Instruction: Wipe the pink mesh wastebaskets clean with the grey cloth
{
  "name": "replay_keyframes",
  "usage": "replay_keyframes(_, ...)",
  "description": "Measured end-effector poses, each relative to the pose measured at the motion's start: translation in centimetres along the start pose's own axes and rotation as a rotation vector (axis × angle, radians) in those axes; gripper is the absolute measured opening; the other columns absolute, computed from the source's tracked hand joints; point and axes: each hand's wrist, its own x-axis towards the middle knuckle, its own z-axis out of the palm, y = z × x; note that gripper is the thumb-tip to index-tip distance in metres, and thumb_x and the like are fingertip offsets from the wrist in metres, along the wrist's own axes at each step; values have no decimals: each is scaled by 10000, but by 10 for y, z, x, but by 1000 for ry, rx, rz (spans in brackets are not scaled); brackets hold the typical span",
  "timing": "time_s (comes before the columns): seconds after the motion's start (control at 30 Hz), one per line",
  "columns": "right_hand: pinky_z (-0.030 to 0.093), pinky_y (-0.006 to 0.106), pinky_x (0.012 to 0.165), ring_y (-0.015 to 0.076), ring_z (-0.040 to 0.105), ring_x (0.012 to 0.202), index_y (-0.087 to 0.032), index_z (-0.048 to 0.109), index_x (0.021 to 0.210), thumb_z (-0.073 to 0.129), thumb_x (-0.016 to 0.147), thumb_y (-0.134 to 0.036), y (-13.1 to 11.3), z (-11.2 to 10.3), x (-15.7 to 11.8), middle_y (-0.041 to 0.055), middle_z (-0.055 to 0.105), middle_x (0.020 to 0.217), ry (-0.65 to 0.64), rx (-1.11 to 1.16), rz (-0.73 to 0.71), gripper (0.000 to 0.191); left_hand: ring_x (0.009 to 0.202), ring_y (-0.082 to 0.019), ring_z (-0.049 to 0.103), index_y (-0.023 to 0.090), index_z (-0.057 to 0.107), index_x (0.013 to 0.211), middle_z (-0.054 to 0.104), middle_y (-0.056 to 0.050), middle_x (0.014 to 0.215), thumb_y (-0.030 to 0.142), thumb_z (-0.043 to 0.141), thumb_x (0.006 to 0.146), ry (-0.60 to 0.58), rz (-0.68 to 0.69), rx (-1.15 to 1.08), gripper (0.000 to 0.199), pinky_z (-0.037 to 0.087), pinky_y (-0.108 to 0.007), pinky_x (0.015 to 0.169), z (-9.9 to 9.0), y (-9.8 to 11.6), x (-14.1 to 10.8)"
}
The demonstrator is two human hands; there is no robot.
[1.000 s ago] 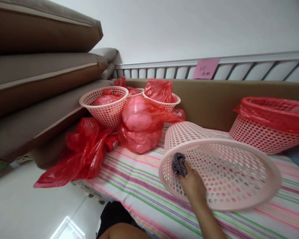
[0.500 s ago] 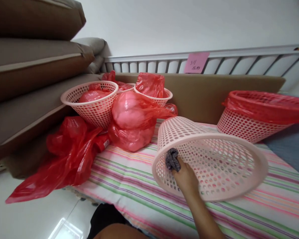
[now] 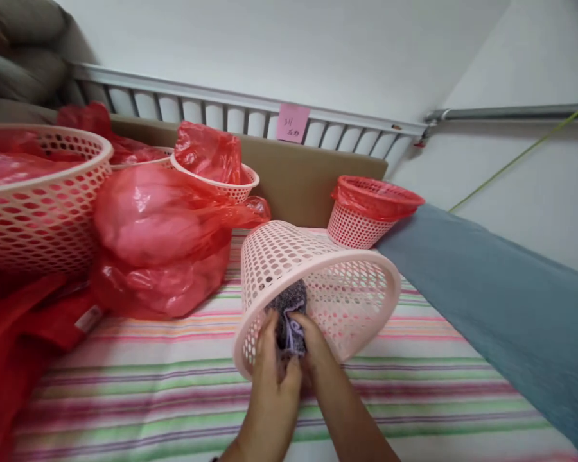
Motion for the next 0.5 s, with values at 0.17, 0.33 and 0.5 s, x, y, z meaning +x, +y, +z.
replay_keyframes(0.17,508,301,783,187,646,861,-174,650,987,688,697,-404,3,17,-14,36,707,856,-1,255,171,372,1371,-263,204,110,308,1393,290,-122,1469,84,446,720,6,-15,109,688,123,-465,1135,-5,-49,12)
replay_keyframes(0.33,450,321,922,169,577,1053,-234,593,1144,613,749,-545,1,17,-24,37,649,1109,-96,300,107,503,1389,-271,115,237,398,1358,127,-39,1525,1,444,675,-72,117,279,723,154,-490,1120,-14,-49,14)
replay_keyframes(0.5,389,338,991,210,521,1138,-193,648,1061,728,643,-507,1,11,-34,89,636,1128,-176,169,96,529,1385,-343,43,372,399,1334,-145,64,1515,-57,443,645,-129,294,589,812,188,-570,1074,-12,-37,10)
